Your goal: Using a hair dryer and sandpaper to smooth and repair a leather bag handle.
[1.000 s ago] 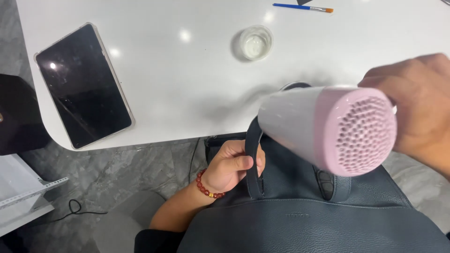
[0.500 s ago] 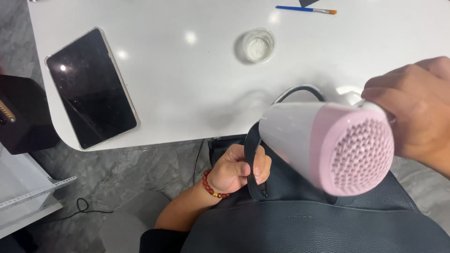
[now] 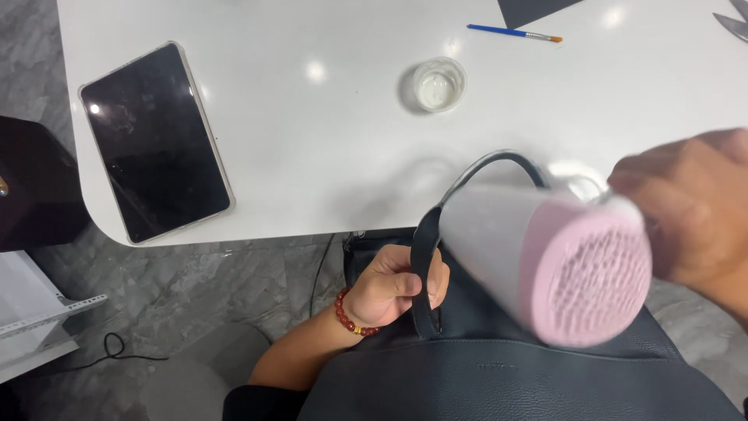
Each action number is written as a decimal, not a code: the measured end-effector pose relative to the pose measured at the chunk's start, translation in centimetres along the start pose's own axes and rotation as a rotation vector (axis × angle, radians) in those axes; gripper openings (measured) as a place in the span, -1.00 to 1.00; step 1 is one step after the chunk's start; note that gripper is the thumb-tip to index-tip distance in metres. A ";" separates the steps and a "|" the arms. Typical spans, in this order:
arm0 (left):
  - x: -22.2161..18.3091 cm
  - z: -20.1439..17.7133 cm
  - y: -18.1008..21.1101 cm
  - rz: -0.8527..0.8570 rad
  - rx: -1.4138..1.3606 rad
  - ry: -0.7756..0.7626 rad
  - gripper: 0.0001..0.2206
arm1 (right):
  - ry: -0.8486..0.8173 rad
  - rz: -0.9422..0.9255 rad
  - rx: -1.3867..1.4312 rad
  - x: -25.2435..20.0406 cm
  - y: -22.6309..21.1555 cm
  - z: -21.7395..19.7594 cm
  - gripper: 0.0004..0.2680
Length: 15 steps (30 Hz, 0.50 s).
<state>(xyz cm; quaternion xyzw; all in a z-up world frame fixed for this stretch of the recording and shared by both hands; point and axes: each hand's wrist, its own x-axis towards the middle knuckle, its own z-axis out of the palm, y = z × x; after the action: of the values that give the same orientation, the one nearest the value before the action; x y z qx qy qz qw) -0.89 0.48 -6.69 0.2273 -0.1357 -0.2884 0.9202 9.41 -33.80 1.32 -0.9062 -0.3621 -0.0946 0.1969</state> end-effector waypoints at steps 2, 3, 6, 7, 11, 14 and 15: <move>-0.6 0.0 -0.3 -0.024 0.067 0.084 -0.78 | 0.208 -0.377 -0.091 4.0 -4.4 -2.6 -0.66; -1.0 -0.4 -0.5 -0.018 0.066 0.086 -0.78 | 0.205 -0.382 -0.089 2.4 -2.3 -1.9 -0.66; -1.5 -0.6 -0.8 -0.049 0.235 0.164 -0.75 | -0.242 0.135 0.317 -2.8 2.6 0.4 -0.76; -1.2 -0.1 -0.6 -0.001 0.289 0.147 -0.74 | -0.147 0.421 0.790 -4.4 3.5 1.4 -0.76; -1.2 0.9 -0.3 0.058 0.504 0.218 -0.68 | -0.099 -0.037 0.248 -5.3 4.9 2.0 -0.63; -0.5 2.2 0.6 0.069 0.565 0.244 -0.69 | -0.149 0.150 0.418 -9.9 7.4 5.7 -0.64; -0.3 2.7 1.1 0.077 0.569 0.244 -0.69 | -0.149 0.142 0.415 -7.1 6.0 3.6 -0.64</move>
<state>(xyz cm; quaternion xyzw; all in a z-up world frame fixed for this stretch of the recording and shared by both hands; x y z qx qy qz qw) -1.66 0.58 -3.85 0.5032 -0.1080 -0.1745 0.8394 8.53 -40.59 -5.91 -0.8739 -0.3226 0.0630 0.3582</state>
